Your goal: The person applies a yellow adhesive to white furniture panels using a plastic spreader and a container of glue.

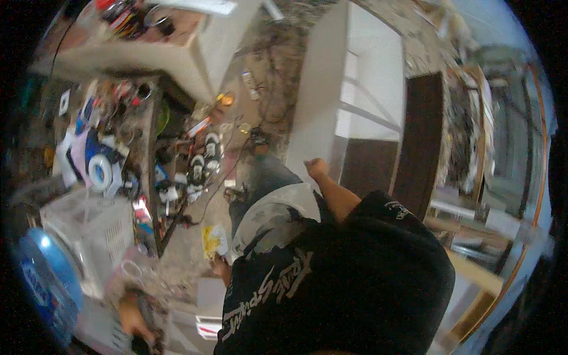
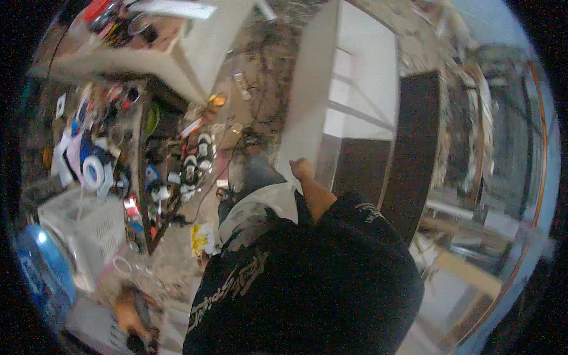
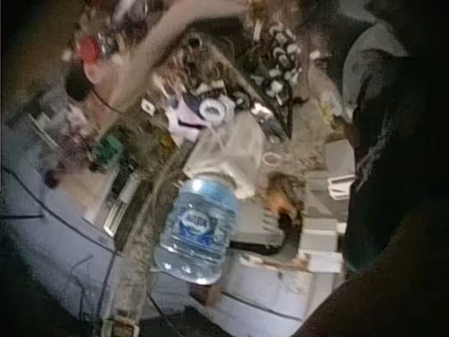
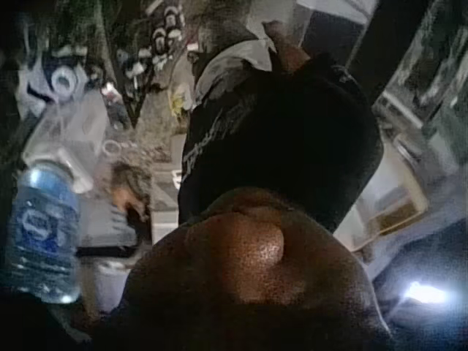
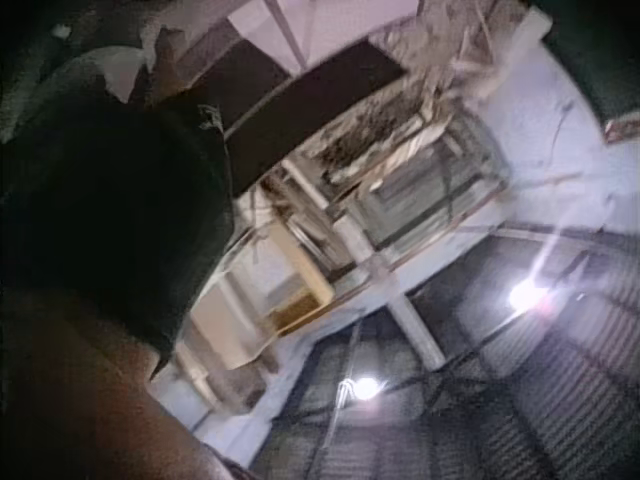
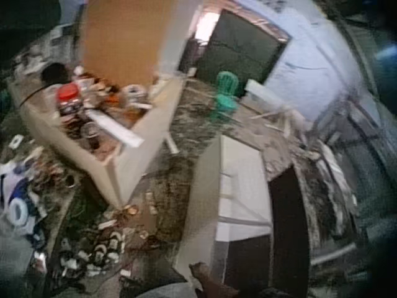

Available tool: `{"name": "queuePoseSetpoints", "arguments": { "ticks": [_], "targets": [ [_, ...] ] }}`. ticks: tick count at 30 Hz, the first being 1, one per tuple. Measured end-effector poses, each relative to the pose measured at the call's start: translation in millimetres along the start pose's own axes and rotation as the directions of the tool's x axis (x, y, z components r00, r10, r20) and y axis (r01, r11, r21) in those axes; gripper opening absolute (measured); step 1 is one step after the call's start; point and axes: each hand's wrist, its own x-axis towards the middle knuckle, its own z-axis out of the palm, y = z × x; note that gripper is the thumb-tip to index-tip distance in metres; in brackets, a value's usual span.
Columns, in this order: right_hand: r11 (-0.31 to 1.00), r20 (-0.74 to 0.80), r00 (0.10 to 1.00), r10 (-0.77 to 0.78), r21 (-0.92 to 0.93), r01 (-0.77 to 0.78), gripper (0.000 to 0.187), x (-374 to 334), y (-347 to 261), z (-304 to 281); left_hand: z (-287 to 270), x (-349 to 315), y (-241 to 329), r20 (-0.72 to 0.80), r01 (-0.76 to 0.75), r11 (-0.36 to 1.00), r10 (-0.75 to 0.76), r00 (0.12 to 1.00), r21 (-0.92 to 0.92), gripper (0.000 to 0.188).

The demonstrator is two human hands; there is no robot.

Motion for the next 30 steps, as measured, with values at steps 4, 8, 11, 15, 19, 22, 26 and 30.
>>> {"name": "queuePoseSetpoints", "arguments": {
  "ticks": [4, 8, 11, 15, 19, 22, 26, 30],
  "targets": [
    [0.893, -0.162, 0.974, 0.159, 0.444, -0.072, 0.043, -35.9, 18.8, 19.4, -6.3, 66.0, 32.7, 0.311, -0.502, 0.859, 0.453, 0.836, 0.098, 0.045],
    [0.854, -0.078, 0.988, 0.135, 0.515, -0.076, 0.026, -37.5, 14.2, 64.4, 32.3, 84.3, 81.3, 0.445, -0.641, 0.763, 0.546, 0.710, 0.087, 0.045],
    [0.745, -0.068, 0.991, 0.118, 0.666, -0.043, 0.021, -37.4, 1.1, 84.8, 96.9, 51.9, 110.2, 0.578, -0.747, 0.662, 0.586, 0.568, 0.063, 0.045],
    [0.722, -0.200, 0.979, 0.038, 0.683, 0.111, 0.020, -42.0, 0.0, 71.6, 165.7, -17.2, 123.2, 0.688, -0.845, 0.527, 0.579, 0.437, 0.092, 0.045],
    [0.231, -0.209, 0.962, 0.174, 0.959, 0.167, 0.023, -47.7, 43.5, 55.9, 216.0, -82.5, 119.7, 0.778, -0.916, 0.387, 0.540, 0.322, 0.111, 0.046],
    [0.368, -0.329, 0.873, 0.361, 0.910, 0.191, 0.020, -51.1, 104.0, 71.0, 252.7, -116.7, 112.0, 0.832, -0.944, 0.312, 0.490, 0.258, 0.109, 0.046],
    [0.264, -0.025, 0.813, 0.582, 0.951, -0.160, 0.024, -80.7, 189.3, 109.5, 297.5, -153.4, 111.3, 0.897, -0.975, 0.211, 0.413, 0.157, 0.074, 0.046],
    [0.411, -0.065, 0.666, 0.743, 0.830, -0.377, 0.024, -141.4, 226.3, 131.5, 351.2, -208.9, 124.8, 0.966, -0.998, 0.057, 0.259, 0.008, -0.007, 0.047]
  ]
}}
